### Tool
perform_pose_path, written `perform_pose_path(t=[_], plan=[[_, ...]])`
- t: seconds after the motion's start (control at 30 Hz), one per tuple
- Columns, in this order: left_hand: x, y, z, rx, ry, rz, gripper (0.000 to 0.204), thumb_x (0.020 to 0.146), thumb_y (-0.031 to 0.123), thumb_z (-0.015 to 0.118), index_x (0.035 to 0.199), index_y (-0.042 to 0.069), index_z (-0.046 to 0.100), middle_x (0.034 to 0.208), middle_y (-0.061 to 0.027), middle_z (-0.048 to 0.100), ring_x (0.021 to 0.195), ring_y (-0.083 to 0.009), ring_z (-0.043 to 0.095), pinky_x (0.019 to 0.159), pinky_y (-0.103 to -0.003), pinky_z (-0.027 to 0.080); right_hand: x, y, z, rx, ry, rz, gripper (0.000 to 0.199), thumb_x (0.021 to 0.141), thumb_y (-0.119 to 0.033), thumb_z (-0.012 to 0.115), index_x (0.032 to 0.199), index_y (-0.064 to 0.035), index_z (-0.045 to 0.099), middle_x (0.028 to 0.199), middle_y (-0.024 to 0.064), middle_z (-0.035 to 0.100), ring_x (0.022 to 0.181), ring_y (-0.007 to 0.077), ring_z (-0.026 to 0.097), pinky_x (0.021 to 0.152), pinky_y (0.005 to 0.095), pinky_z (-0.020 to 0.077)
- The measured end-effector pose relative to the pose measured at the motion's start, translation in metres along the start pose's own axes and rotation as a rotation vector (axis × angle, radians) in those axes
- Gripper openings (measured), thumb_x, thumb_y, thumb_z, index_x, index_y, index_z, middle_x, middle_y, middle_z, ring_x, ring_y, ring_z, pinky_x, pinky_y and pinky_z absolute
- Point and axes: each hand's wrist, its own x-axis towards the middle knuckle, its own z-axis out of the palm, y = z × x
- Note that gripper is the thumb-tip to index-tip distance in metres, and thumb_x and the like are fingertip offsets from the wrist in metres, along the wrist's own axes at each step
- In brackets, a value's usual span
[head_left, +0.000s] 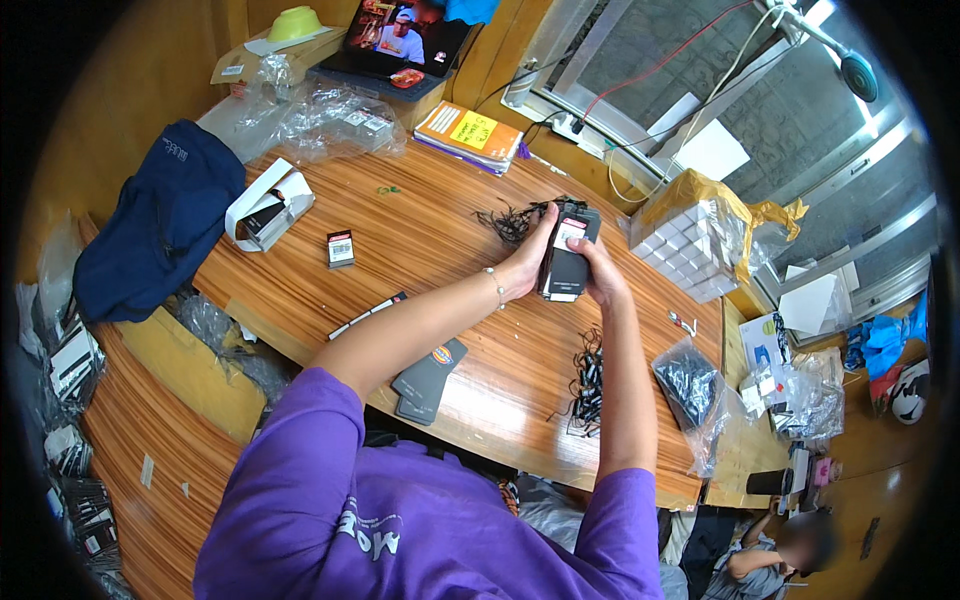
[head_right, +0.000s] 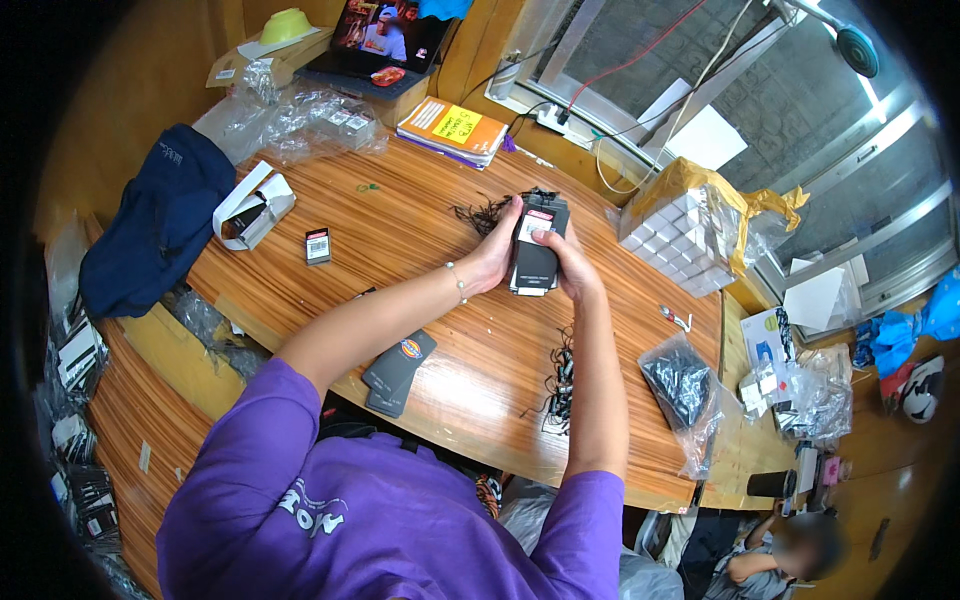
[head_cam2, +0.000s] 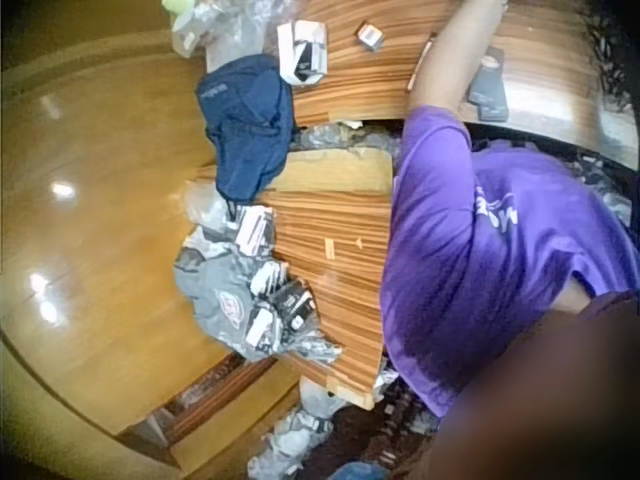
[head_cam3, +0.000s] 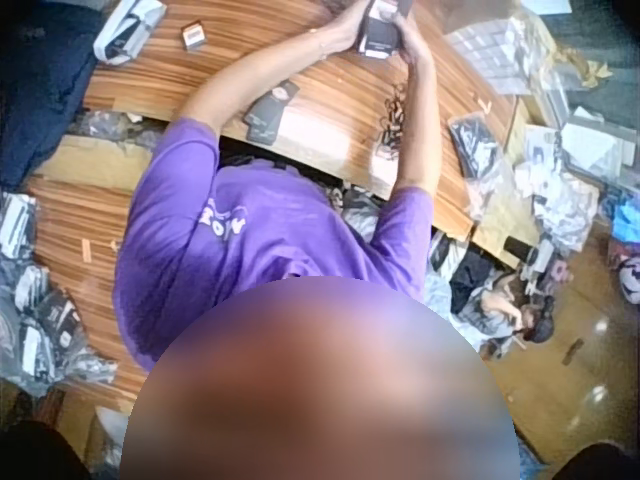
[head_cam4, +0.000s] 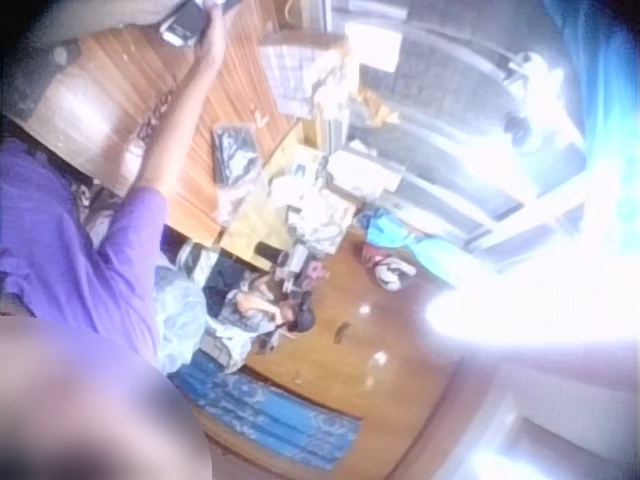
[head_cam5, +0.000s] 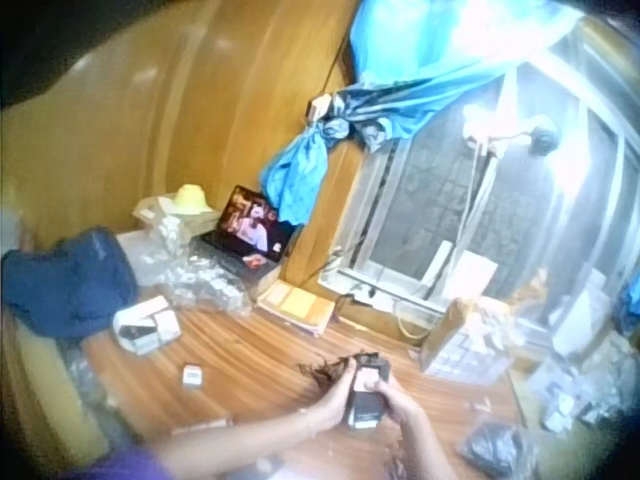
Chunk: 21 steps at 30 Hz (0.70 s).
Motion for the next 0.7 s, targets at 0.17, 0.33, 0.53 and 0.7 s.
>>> perform_pose_path(t=[0.17, 0.33, 0.53, 0.7], plan=[[0.028, 0.001, -0.006, -0.061, -0.102, -0.028, 0.07, 0.087, 0.07, 0.029, 0.119, 0.012, 0.052, 0.109, -0.0085, 0.061, 0.098, -0.0179, 0.06, 0.079, -0.033, 0.052, 0.003, -0.005, -0.015, -0.038, -0.04, -0.098, 0.103, 0.071, -0.016, 0.069, 0.148, -0.0116, 0.001, 0.14, 0.015, 0.033, 0.124, 0.0244, 0.04, 0.101, 0.0332, 0.0368], [0.039, -0.028, 0.002, -0.196, 0.07, -0.083, 0.064, 0.086, 0.069, 0.037, 0.109, 0.012, 0.055, 0.099, -0.0066, 0.062, 0.088, -0.0175, 0.063, 0.07, -0.033, 0.054, 0.001, 0.011, -0.026, -0.109, -0.004, -0.194, 0.112, 0.066, -0.013, 0.074, 0.149, -0.0129, -0.001, 0.135, 0.0164, 0.042, 0.117, 0.0245, 0.048, 0.098, 0.0329, 0.0385], [0.058, -0.033, -0.057, -0.128, -0.104, -0.263, 0.075, 0.081, 0.075, 0.035, 0.109, 0.01, 0.058, 0.102, -0.0083, 0.065, 0.087, -0.0195, 0.064, 0.078, -0.037, 0.053, -0.015, 0.028, -0.014, -0.31, -0.001, -0.235, 0.124, 0.055, -0.009, 0.079, 0.149, -0.0137, -0.003, 0.13, 0.0159, 0.045, 0.111, 0.0238, 0.052, 0.097, 0.0314, 0.0388], [0.047, -0.003, -0.038, -0.156, -0.007, -0.016, 0.065, 0.085, 0.068, 0.04, 0.1, 0.008, 0.059, 0.087, -0.0094, 0.066, 0.077, -0.0191, 0.065, 0.074, -0.033, 0.054, -0.016, 0.032, -0.005, -0.895, 0.103, -0.462, 0.122, 0.051, -0.018, 0.079, 0.149, -0.0123, 0.006, 0.134, 0.0208, 0.041, 0.124, 0.0289, 0.043, 0.103, 0.0357, 0.034]])
